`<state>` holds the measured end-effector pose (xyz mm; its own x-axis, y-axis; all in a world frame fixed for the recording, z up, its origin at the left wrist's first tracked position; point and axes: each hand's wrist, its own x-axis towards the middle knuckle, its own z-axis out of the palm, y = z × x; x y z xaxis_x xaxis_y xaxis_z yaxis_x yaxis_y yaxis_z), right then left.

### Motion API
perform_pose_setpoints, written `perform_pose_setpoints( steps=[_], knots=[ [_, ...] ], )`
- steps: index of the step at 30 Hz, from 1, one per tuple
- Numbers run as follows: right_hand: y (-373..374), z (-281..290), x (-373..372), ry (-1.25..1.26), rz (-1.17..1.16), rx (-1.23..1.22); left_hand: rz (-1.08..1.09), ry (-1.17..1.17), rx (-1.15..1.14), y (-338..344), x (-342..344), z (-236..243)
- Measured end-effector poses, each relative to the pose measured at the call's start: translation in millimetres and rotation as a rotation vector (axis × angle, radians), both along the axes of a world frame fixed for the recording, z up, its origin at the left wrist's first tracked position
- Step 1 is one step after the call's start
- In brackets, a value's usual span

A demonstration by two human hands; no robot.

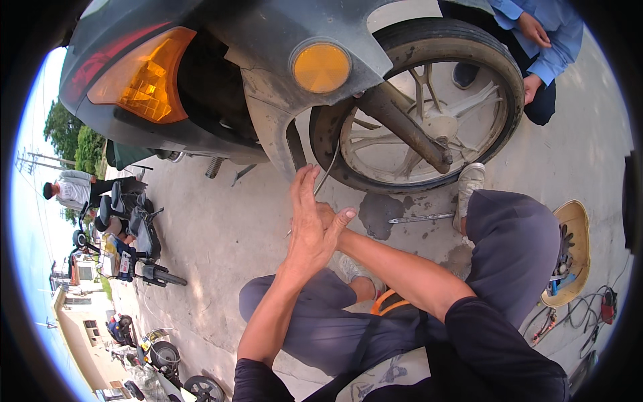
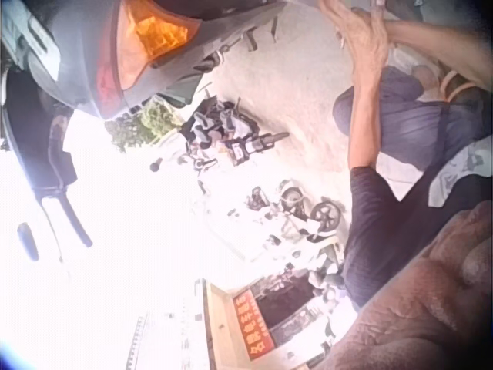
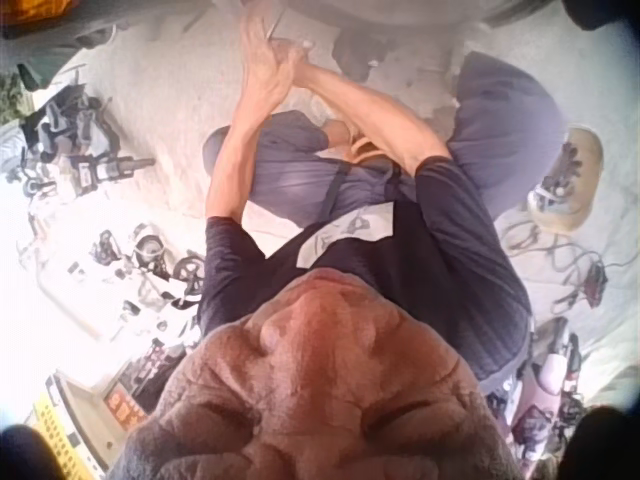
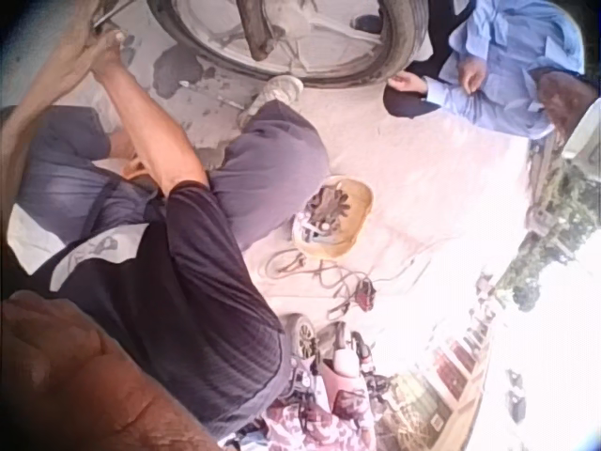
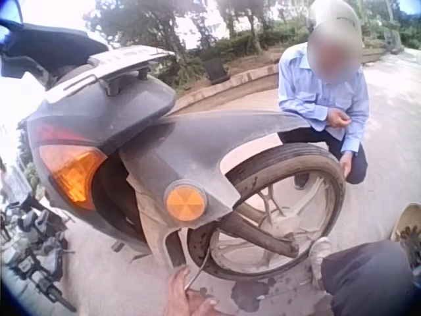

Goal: The person uses a metal tire lever to pry the tire bead away from the rim of a scooter's front wheel. They repeatedly insert the lever between the tire and rim, working around the circumference to loosen the tire.

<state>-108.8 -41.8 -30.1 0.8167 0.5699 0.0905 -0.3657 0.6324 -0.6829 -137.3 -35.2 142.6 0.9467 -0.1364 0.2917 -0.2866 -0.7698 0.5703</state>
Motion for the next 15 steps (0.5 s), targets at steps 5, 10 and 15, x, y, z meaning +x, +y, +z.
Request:
perform_pose_setpoints(
  steps=[5,10,15],
  knots=[
    [-1,-25,2,-0.051,-0.068,-0.498,0.192,-0.108,-0.002,-14,77,-56],
    [-28,23,-3,0.051,-0.022,-0.585,0.278,0.080,-0.439,6,116,-78],
    [-45,-7,7,-0.159,-0.047,-0.689,0.155,0.166,-0.756,22,126,-104]
  ],
)
